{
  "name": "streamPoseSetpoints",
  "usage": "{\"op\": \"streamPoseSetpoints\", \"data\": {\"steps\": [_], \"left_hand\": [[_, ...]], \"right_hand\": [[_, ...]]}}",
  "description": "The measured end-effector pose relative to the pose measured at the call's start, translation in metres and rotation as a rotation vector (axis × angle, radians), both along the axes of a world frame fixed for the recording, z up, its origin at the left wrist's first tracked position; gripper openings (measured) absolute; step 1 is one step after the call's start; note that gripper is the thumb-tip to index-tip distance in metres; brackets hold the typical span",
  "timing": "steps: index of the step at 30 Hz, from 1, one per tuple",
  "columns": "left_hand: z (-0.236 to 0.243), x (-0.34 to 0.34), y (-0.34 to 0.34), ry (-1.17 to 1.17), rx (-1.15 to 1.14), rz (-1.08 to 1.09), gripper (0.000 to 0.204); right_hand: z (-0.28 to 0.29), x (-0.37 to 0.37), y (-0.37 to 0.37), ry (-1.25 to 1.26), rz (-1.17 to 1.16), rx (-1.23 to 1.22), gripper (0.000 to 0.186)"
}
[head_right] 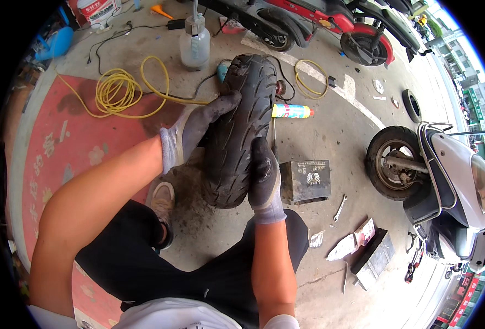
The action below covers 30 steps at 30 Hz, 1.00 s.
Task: The person removes a tire from a scooter wheel, inspects the rim, and then uses a spray bottle to apply liquid to the tire's surface. They rub the tire with gloved hands to clean or treat it, then place it back on the rim.
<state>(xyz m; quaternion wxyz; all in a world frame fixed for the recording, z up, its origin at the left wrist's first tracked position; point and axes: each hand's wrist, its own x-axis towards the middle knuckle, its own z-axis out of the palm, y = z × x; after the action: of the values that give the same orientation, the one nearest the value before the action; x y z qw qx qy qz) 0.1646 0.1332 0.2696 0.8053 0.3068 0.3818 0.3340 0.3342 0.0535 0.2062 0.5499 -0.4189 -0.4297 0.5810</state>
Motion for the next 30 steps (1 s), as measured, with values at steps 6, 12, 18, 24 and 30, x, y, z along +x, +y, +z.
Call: {"op": "streamPoseSetpoints", "data": {"steps": [6,12,18,24,30], "left_hand": [[0.004,0.003,0.004,-0.133,-0.103,-0.024,0.048],[0.004,0.001,0.010,-0.074,-0.085,-0.020,0.047],[0.004,0.002,0.006,-0.074,-0.070,-0.028,0.044],[0.005,-0.008,0.009,-0.164,-0.094,-0.086,0.045],[0.014,-0.012,0.002,-0.076,0.107,-0.167,0.048]], "right_hand": [[0.037,0.002,0.008,0.178,0.097,0.017,0.058],[-0.007,0.025,0.007,-0.777,-0.065,0.507,0.063],[-0.020,0.032,0.003,-0.923,-0.104,0.576,0.069],[-0.023,0.029,0.006,-0.921,-0.139,0.677,0.066],[-0.014,0.027,0.005,-0.997,-0.168,0.640,0.066]]}}
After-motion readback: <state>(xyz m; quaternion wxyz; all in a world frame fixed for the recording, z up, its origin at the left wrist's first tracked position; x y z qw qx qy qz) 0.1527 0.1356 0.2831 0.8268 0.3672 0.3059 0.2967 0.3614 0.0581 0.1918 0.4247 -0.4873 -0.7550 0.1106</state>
